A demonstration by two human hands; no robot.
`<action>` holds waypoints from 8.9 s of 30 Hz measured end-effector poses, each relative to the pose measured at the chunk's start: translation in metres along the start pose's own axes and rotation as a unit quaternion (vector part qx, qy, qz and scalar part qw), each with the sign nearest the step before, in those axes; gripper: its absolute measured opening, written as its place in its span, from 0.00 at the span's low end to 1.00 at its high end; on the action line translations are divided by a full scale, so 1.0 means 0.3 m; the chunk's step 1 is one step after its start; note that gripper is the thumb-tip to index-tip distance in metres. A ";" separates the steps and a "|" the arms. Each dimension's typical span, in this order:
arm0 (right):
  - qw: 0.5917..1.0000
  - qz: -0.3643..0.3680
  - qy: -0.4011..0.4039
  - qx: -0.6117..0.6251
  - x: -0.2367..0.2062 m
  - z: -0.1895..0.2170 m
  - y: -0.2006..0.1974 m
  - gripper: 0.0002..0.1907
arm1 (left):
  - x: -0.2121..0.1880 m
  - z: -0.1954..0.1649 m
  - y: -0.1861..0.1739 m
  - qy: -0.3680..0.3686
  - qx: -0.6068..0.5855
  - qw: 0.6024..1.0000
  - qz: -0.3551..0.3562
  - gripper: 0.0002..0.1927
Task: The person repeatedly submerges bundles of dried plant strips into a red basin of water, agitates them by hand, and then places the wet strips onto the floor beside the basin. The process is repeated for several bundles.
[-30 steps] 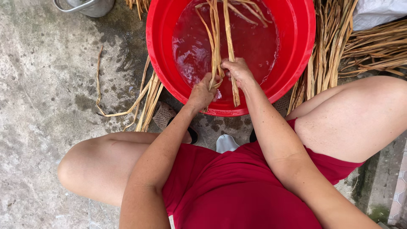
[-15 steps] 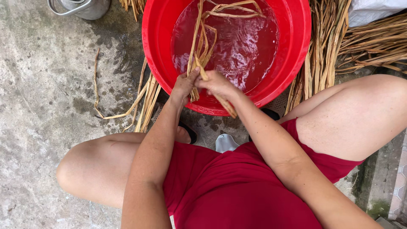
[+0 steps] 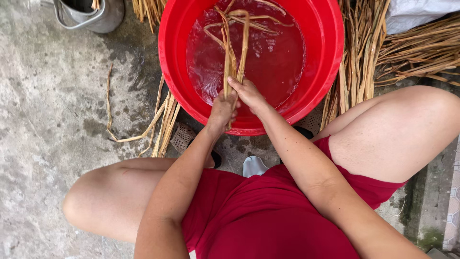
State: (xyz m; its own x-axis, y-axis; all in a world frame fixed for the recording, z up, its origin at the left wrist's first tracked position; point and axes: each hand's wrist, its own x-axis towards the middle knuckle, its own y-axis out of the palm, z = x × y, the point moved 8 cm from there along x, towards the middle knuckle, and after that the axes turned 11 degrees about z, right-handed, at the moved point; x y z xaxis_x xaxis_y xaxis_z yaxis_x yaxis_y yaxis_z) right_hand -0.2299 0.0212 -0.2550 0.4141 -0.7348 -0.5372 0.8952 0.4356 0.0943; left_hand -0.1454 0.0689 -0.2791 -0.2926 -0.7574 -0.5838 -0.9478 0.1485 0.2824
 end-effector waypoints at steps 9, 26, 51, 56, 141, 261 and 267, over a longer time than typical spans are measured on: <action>0.917 -0.053 -0.009 0.396 0.017 -0.031 -0.097 0.04 | -0.090 0.023 0.083 -0.071 0.324 0.943 -0.005 0.31; 0.916 0.050 -0.094 0.386 -0.064 0.205 0.003 0.24 | -0.213 -0.247 -0.080 -0.025 0.285 0.957 -0.050 0.17; 0.905 0.032 -0.069 0.419 0.061 0.063 -0.106 0.54 | -0.308 -0.502 -0.266 0.169 0.380 0.904 -0.101 0.13; 0.942 0.093 -0.043 0.319 0.083 0.042 0.155 0.25 | -0.139 -0.160 -0.074 -0.071 0.430 0.899 -0.034 0.21; 0.905 -0.079 -0.032 0.416 0.145 -0.070 -0.247 0.21 | -0.202 -0.218 0.038 0.059 0.398 0.914 0.043 0.26; 0.832 -0.089 -0.010 -0.547 -0.226 0.414 -0.388 0.13 | 0.433 -0.504 0.122 0.108 -0.559 0.815 0.107 0.07; 0.789 -0.128 0.027 -0.600 -0.466 0.442 -0.703 0.12 | 0.422 -0.567 0.095 0.087 -0.553 0.826 0.072 0.16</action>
State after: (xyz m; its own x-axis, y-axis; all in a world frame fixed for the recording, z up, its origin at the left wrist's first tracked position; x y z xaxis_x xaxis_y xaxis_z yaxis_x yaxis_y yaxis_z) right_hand -0.4547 -0.0368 -0.0886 0.2080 -0.8697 -0.4475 0.1349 0.4787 -0.8676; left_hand -0.1878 -0.1310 -0.2154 -0.2788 -0.8765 -0.3924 -0.1813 -0.3532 0.9178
